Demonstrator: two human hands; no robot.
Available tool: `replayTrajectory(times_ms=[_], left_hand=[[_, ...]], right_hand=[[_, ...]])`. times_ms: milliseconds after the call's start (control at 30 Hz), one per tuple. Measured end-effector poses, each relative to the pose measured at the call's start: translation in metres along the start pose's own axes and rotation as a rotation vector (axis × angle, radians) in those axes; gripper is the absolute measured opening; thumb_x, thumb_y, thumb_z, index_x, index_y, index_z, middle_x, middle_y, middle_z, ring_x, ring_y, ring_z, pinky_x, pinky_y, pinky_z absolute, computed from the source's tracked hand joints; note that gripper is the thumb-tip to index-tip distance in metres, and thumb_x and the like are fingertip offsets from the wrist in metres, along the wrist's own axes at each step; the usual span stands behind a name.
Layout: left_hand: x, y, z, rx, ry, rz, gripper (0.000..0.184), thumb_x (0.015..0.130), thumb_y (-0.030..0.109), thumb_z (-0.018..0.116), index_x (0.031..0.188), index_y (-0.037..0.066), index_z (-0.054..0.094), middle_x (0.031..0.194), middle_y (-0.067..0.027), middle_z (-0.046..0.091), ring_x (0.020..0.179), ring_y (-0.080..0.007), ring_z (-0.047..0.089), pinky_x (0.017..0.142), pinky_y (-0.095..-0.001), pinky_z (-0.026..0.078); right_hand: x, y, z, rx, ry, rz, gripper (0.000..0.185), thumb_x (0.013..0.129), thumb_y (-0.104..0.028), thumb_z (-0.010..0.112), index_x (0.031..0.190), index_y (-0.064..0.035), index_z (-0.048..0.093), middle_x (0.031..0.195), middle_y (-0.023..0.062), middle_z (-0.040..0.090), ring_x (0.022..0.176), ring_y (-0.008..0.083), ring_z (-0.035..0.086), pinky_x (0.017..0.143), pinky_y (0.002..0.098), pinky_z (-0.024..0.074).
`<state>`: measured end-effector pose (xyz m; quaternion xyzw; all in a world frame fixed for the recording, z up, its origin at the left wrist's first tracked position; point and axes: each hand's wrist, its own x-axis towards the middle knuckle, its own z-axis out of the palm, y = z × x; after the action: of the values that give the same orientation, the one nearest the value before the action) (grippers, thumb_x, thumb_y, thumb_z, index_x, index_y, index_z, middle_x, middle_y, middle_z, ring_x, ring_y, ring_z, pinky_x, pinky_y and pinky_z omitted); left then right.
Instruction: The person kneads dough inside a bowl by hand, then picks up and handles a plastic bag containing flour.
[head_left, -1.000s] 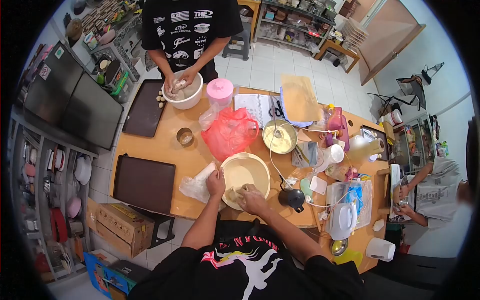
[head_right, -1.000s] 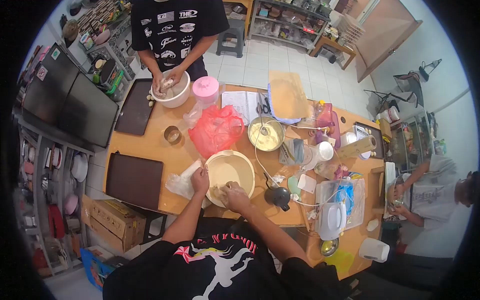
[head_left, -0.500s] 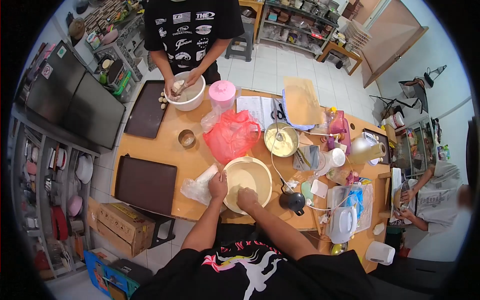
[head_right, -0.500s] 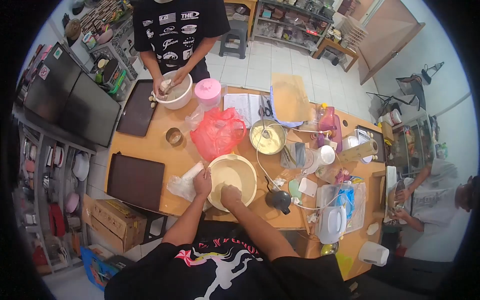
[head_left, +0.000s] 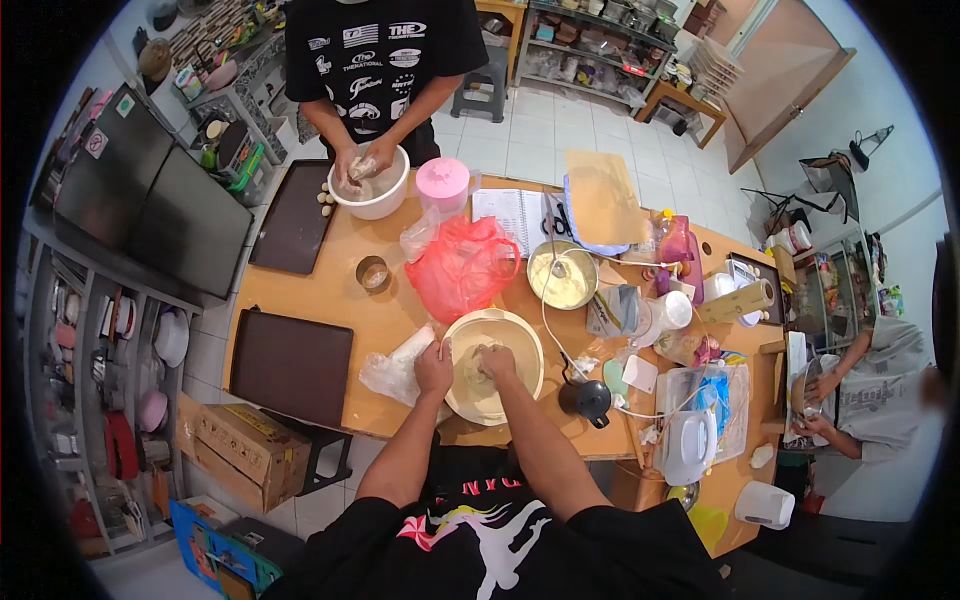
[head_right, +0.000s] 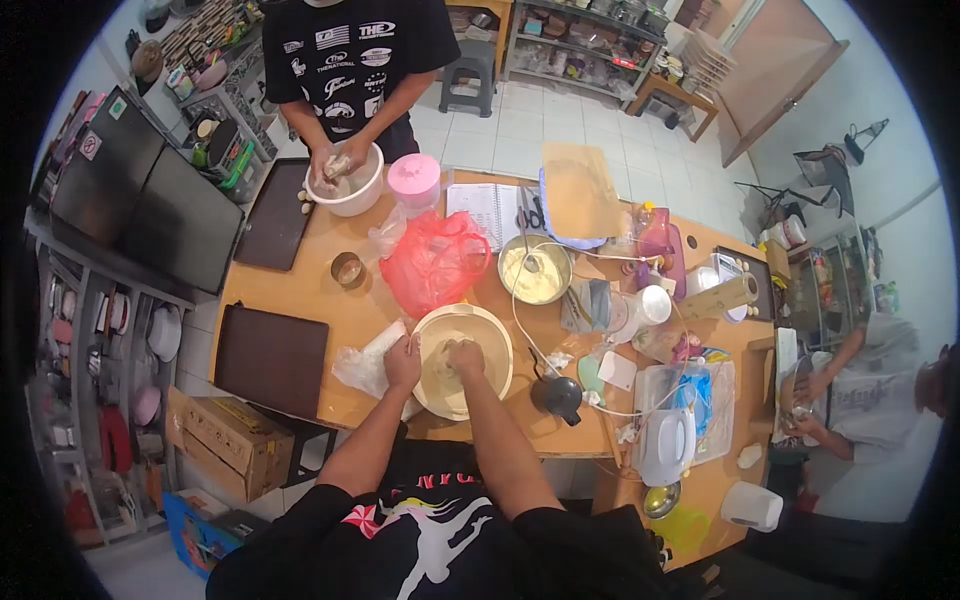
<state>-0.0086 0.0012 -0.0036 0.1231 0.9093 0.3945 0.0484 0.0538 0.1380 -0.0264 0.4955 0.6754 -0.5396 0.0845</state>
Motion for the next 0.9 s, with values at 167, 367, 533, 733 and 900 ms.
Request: replayTrajectory(times_ms=[167,367,533,733,900], left_hand=[[0.000,-0.001,0.001,-0.070,-0.001,-0.039,0.039,0.094,0.036,0.054,0.074,0.003,0.058,0.072,-0.0209,0.062,0.071,-0.0442,0.059,0.066,-0.0529,0.044],[-0.001,0.000,0.003,-0.054,-0.009,-0.044,0.039,0.094,0.036,0.054,0.074,0.003,0.058,0.073,-0.0216,0.062,0.071,-0.0450,0.059,0.065,-0.0534,0.044],[0.001,-0.010,0.008,-0.009,0.017,0.007,0.038,0.095,0.036,0.053,0.075,0.003,0.058,0.073,-0.0222,0.062,0.071,-0.0461,0.058,0.065,-0.0541,0.043],[-0.003,0.003,-0.003,0.032,-0.016,-0.037,0.039,0.096,0.036,0.050,0.077,0.003,0.057,0.074,-0.0233,0.062,0.073,-0.0463,0.059,0.066,-0.0545,0.043],[0.002,0.002,-0.001,0.028,0.016,0.000,0.039,0.096,0.033,0.051,0.074,0.001,0.055,0.069,-0.0237,0.059,0.068,-0.0455,0.057,0.062,-0.0524,0.042]], right_hand=[[0.005,0.032,-0.027,0.809,-0.598,0.025,0.023,0.097,-0.019,0.050,0.111,-0.0046,0.061,0.084,0.0041,0.063,0.084,0.0180,0.064,0.076,0.0311,0.0516],[-0.094,-0.004,-0.063,0.527,-0.374,-0.177,0.031,0.098,-0.023,0.050,0.119,-0.0020,0.058,0.086,0.0053,0.063,0.086,0.0166,0.064,0.078,0.0284,0.0506],[-0.060,0.017,-0.034,0.297,-0.509,0.049,0.030,0.096,-0.030,0.053,0.101,-0.0018,0.063,0.072,0.0048,0.062,0.054,0.0138,0.055,0.049,0.0276,0.0438],[-0.052,-0.006,0.005,0.020,-0.297,0.120,0.032,0.084,-0.030,0.055,0.070,-0.0028,0.065,0.058,0.0084,0.059,0.044,0.0168,0.049,0.041,0.0332,0.0367],[-0.019,0.007,0.041,0.067,-0.110,0.096,0.035,0.080,-0.028,0.054,0.078,0.0044,0.068,0.068,0.0157,0.065,0.055,0.0250,0.062,0.052,0.0379,0.0462]])
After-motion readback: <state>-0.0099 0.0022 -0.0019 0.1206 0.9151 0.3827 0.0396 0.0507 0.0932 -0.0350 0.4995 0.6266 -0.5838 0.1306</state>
